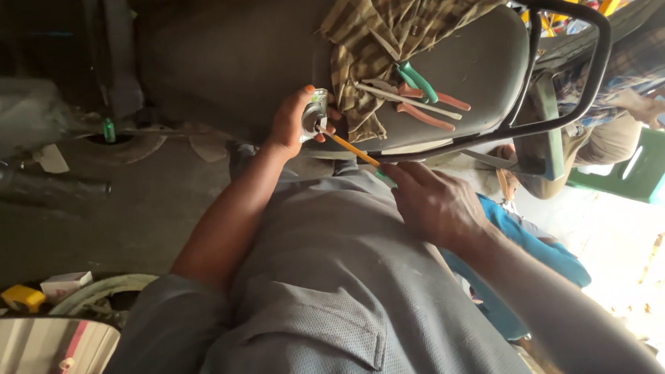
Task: Repairing or assembling a motorcycle ignition switch or lock cylinder using a screwdriver.
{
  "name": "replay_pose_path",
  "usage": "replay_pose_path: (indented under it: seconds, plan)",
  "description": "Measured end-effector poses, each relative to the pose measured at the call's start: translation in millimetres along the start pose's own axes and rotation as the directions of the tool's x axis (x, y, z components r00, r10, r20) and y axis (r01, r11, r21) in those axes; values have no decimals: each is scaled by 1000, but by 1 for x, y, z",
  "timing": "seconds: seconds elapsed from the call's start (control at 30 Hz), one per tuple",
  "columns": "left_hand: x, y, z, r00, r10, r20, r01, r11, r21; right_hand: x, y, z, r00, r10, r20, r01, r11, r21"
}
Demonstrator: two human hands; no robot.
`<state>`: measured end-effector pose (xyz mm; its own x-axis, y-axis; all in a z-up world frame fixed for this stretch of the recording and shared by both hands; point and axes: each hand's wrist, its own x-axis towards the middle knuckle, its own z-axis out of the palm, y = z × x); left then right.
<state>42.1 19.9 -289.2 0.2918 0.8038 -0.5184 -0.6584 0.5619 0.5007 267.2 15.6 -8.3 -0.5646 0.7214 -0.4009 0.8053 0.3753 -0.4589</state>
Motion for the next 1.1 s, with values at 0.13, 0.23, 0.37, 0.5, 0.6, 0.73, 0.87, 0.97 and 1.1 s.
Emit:
replay_pose_path:
  seconds: [0.13,0.23,0.37,0.5,0.6,0.73,0.87,0.97,1.1]
  plan:
    - [2,-5,-3,1000,21,-10,-20,1000,23,14,-4,-6,981,-36,192,94,949,-302]
    - [4,-3,-4,1000,27,-2,-27,999,18,13,11,12,969,48,242,21,962,-273]
    - [1,-5,-6,994,86,61,-90,994,66,8,42,39,885,428,186,-461,744,483]
    - [2,0,-4,997,64,33,-66,995,69,5,56,45,729,498,469,-607,155,779]
    - [3,1,-4,999,34,13,-35,999,37,10,35,32,845,436,310,-512,493,703]
    - [6,4,-4,1000,-1,12,1,1000,6,17,-10,-1,980,196,36,-198,978,68]
    - [6,1,-5,1000,6,7,-6,1000,10,25,-17,-7,991,-40,130,80,942,-324]
    - [9,-2,-8,999,-39,-15,38,998,-51,29,-14,5,992,43,122,-4,952,-305]
    - [6,0,-7,999,49,-12,-49,999,-11,30,15,24,932,340,127,-358,917,177]
